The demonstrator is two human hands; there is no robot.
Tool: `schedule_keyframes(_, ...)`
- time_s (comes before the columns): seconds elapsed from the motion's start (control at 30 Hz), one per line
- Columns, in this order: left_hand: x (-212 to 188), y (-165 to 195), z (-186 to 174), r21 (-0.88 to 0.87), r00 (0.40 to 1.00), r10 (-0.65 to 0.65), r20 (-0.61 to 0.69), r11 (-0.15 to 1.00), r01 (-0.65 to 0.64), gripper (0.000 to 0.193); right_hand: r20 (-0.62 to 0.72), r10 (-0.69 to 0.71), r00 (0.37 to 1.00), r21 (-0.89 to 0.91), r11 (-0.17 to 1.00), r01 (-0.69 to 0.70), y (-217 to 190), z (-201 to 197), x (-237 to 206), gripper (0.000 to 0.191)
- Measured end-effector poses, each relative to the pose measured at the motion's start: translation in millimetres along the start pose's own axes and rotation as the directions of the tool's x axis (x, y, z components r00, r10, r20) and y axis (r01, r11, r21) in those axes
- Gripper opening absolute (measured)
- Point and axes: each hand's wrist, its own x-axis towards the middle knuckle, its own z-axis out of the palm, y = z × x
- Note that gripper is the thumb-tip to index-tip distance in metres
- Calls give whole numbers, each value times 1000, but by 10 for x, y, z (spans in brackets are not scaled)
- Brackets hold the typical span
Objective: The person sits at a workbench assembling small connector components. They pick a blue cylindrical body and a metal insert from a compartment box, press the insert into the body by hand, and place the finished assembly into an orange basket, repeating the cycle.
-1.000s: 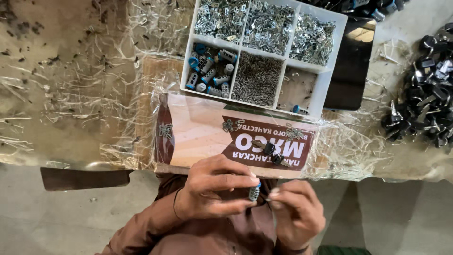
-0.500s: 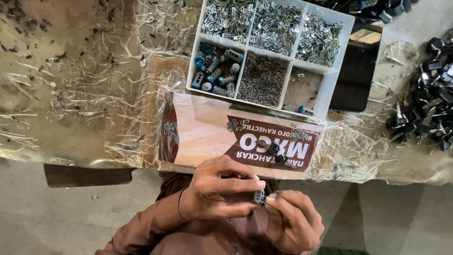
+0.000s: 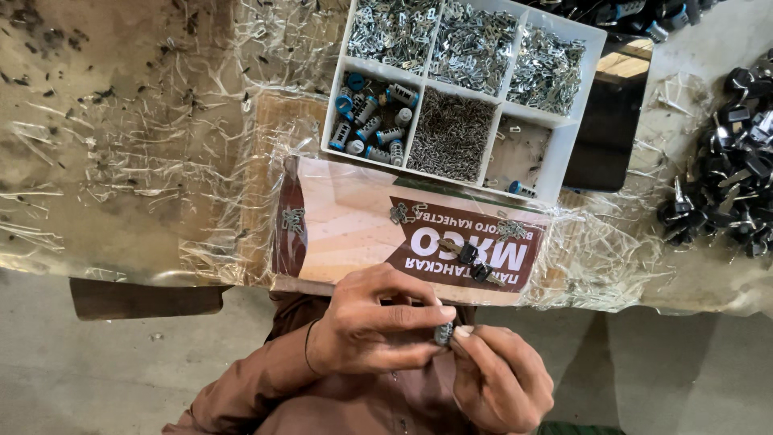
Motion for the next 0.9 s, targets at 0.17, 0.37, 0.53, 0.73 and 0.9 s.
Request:
schedule_keyframes(0.17, 5, 28, -19, 32, 1000, -3, -9, 999, 3, 44, 158, 422, 893, 548, 715, -435, 56, -22, -132, 26)
schedule_keyframes(0.37, 61, 58, 22, 40, 996, 95, 0, 995, -94, 44, 305, 607, 734, 628, 451, -634, 153, 79, -329, 27)
schedule_keyframes(0.53, 1, 2, -51, 22, 992, 87, 89, 996, -89, 45, 322, 540, 777, 686, 432, -585, 146, 242, -310, 22)
schedule_keyframes(0.73, -170, -47, -177, 99, 992, -121, -27, 987, 123, 45, -54, 108, 993, -185, 976, -117, 221, 312, 100, 28)
schedule_keyframes(0.9, -187, -37, -215, 108, 977, -119, -179, 984, 139, 38, 117, 106, 988, -552, 834, -24, 134, 347, 341, 28)
